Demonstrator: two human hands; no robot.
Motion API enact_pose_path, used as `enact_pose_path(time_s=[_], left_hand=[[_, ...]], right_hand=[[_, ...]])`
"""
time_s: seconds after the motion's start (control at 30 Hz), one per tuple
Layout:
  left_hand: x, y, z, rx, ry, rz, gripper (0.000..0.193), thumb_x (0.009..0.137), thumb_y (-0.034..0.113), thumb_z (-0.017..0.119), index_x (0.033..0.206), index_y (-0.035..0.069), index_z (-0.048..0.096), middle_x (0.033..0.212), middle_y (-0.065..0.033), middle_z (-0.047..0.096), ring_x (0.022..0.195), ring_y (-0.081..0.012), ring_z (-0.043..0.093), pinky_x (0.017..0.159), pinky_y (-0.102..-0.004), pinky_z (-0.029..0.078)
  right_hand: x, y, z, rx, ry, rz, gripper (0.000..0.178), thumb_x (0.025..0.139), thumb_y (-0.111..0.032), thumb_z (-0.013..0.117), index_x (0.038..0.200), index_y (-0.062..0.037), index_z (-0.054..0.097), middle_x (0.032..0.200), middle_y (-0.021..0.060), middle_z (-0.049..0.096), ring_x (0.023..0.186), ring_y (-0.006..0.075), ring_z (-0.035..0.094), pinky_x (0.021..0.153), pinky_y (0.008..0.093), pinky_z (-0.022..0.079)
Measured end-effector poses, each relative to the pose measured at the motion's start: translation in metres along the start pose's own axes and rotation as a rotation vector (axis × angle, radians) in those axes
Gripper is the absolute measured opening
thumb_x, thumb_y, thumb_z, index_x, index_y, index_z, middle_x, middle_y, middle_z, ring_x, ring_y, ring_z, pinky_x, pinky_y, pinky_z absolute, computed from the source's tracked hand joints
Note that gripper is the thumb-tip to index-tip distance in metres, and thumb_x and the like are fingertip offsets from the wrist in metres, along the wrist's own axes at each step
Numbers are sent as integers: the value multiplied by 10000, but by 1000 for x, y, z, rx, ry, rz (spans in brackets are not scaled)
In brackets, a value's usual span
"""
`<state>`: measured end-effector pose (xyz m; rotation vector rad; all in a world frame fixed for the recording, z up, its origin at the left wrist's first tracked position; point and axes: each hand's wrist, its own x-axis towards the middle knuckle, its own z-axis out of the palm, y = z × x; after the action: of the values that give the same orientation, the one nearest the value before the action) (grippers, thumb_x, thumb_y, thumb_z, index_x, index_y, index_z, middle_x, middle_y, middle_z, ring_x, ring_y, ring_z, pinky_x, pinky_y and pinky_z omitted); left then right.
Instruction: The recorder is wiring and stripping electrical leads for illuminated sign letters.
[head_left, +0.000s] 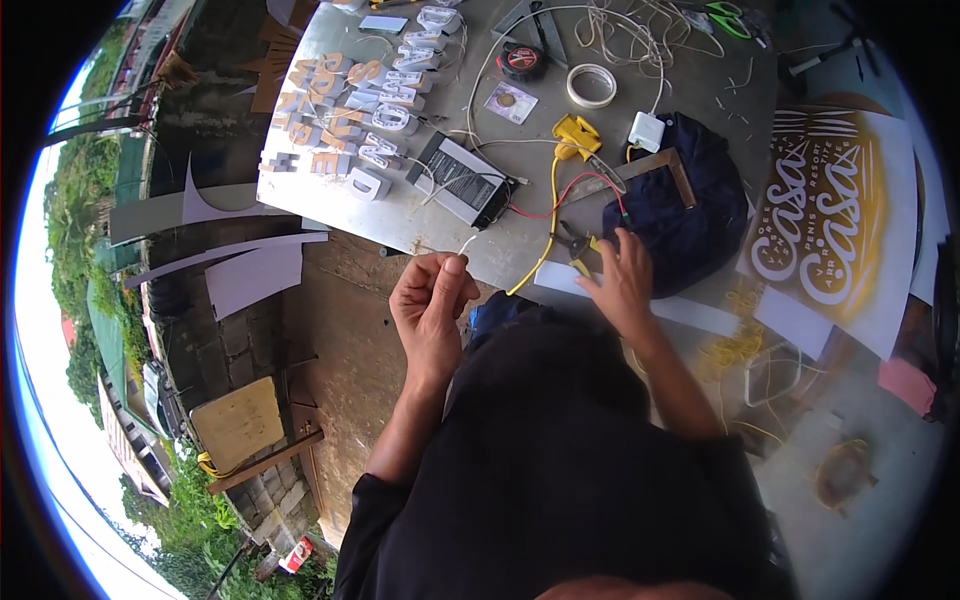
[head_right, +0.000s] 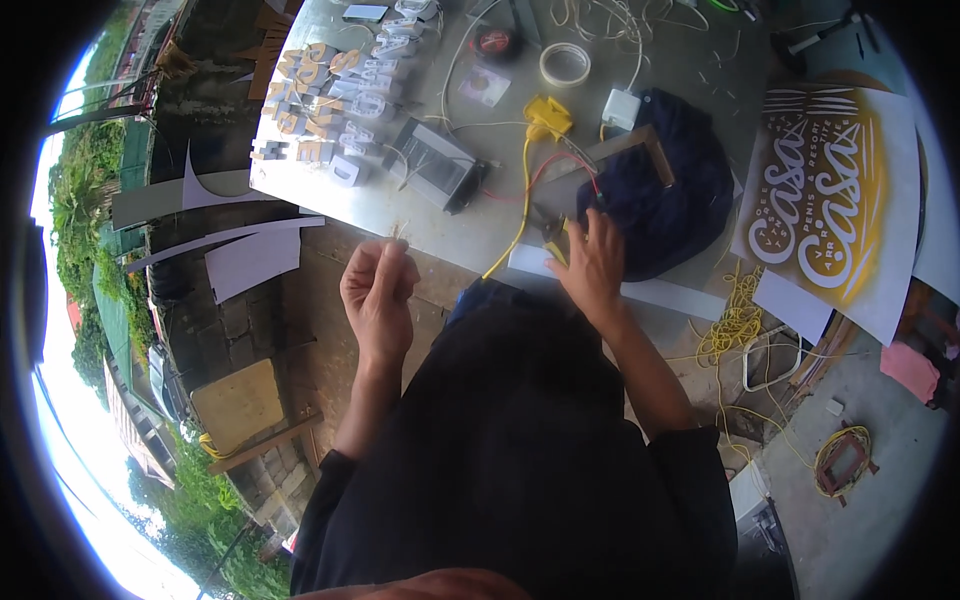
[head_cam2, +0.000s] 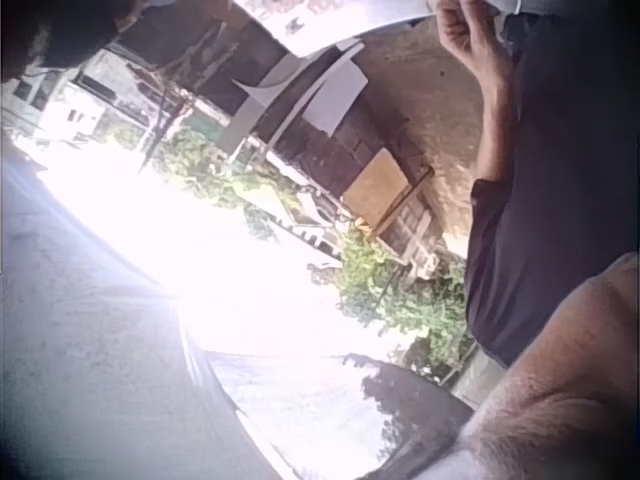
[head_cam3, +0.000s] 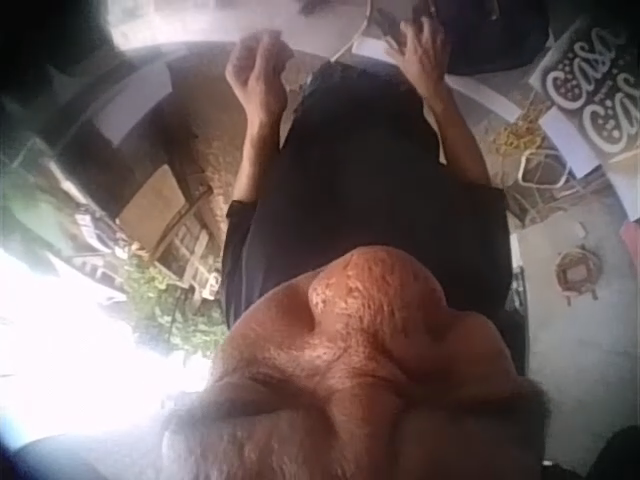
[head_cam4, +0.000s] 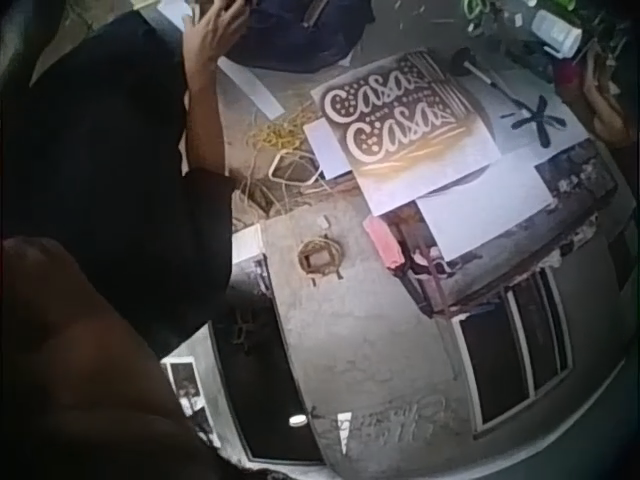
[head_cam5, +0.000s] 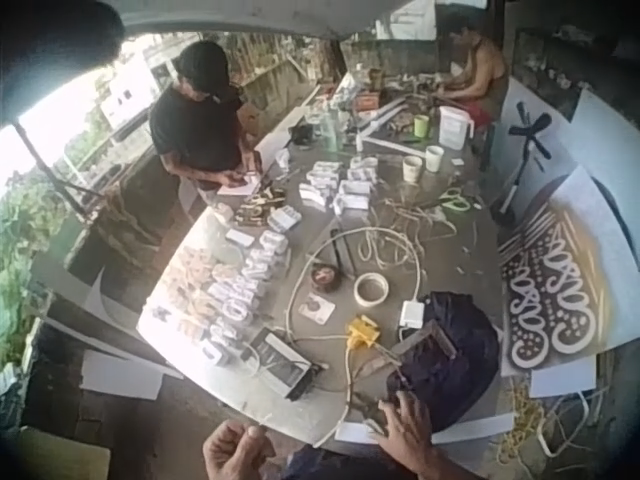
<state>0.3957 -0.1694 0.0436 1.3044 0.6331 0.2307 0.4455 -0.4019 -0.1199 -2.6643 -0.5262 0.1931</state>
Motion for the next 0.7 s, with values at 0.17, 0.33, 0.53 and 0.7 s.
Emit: enact_pose_path(time_s=[0.17, 0.33, 0.53, 0.7], left_hand=[[-12, -12, 2, -25, 12, -23, 152, 996, 179, 648, 977, 28, 651, 693, -26, 654, 531, -13, 426, 499, -192, 292], [-25, 4, 17, -22, -6, -7, 120, 985, 146, 638, 914, 52, 660, 669, -35, 634, 514, -24, 384, 485, -201, 252], [-36, 8, 25, 23, 4, 63, 115, 988, 146, 634, 931, 50, 663, 681, -42, 644, 530, -29, 390, 501, -211, 275], [-34, 1, 26, 9, 86, 66, 112, 986, 141, 637, 931, 47, 663, 680, -32, 637, 538, -26, 407, 505, -200, 271]], right_hand=[[-22, 15, 55, -156, -74, 28, 838, 697, -449, 849, 1353, -66, 493, 1441, 199, 430, 1373, 410, 381, 1148, 551, 289], [-20, 21, 53, -196, -102, 17, 777, 738, -426, 804, 1367, -87, 498, 1365, 174, 483, 1328, 368, 435, 1147, 562, 290], [-2, 15, 15, -42, -110, -14, 491, 768, -307, 724, 1164, -59, 572, 1105, 174, 594, 1122, 380, 564, 1070, 569, 360], [3, 29, -36, 466, -324, 38, 317, 858, -204, 658, 1114, -33, 583, 1040, 201, 597, 977, 396, 603, 880, 428, 486]])
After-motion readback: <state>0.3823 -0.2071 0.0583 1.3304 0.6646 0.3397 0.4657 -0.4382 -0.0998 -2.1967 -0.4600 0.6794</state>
